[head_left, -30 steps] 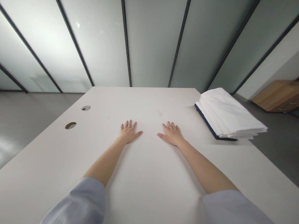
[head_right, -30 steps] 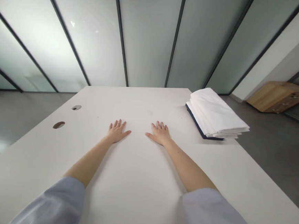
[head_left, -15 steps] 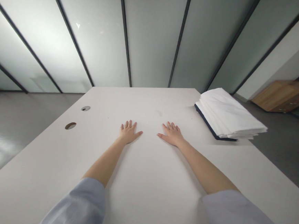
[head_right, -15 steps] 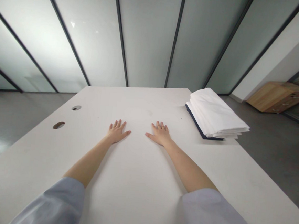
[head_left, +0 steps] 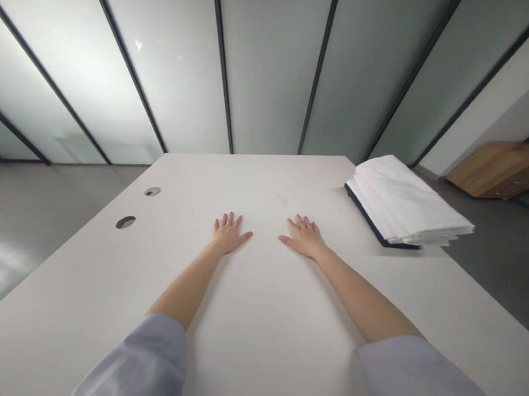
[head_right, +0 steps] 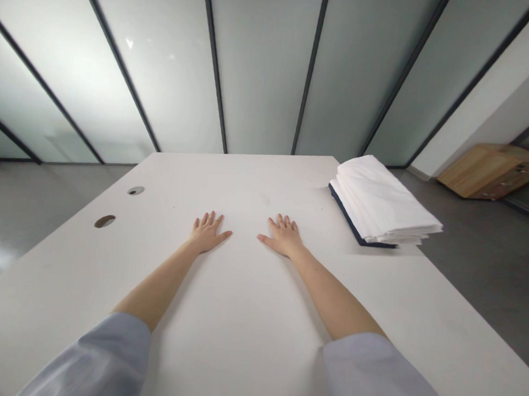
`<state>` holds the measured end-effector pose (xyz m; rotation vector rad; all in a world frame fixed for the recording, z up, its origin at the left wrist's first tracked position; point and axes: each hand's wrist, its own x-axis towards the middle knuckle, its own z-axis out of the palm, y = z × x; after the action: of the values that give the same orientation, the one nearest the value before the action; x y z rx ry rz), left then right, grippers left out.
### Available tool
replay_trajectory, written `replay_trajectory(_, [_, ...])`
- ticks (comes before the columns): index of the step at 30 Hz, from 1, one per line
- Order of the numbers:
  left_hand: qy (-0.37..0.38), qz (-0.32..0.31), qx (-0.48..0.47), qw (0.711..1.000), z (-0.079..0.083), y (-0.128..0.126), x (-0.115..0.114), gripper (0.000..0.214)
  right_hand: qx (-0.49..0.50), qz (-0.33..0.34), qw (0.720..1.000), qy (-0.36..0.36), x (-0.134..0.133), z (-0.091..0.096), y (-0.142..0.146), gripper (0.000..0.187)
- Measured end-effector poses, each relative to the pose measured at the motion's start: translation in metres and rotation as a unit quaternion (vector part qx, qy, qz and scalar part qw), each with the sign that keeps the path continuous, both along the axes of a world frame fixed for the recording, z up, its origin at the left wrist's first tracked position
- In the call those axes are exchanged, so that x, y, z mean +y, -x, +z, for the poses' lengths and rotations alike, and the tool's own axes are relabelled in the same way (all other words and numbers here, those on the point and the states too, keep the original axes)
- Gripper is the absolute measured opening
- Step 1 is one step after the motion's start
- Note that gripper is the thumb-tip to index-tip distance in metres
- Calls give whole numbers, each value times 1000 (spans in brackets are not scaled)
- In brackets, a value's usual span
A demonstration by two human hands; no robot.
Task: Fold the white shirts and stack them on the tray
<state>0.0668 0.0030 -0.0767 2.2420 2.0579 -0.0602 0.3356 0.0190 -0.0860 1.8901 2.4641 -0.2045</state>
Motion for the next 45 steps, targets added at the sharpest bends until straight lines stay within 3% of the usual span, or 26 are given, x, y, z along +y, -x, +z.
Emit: replay_trajectory(45, [0,-1,10,1000,0,0,1,87,-1,-2,1000,-8,0,0,0,92])
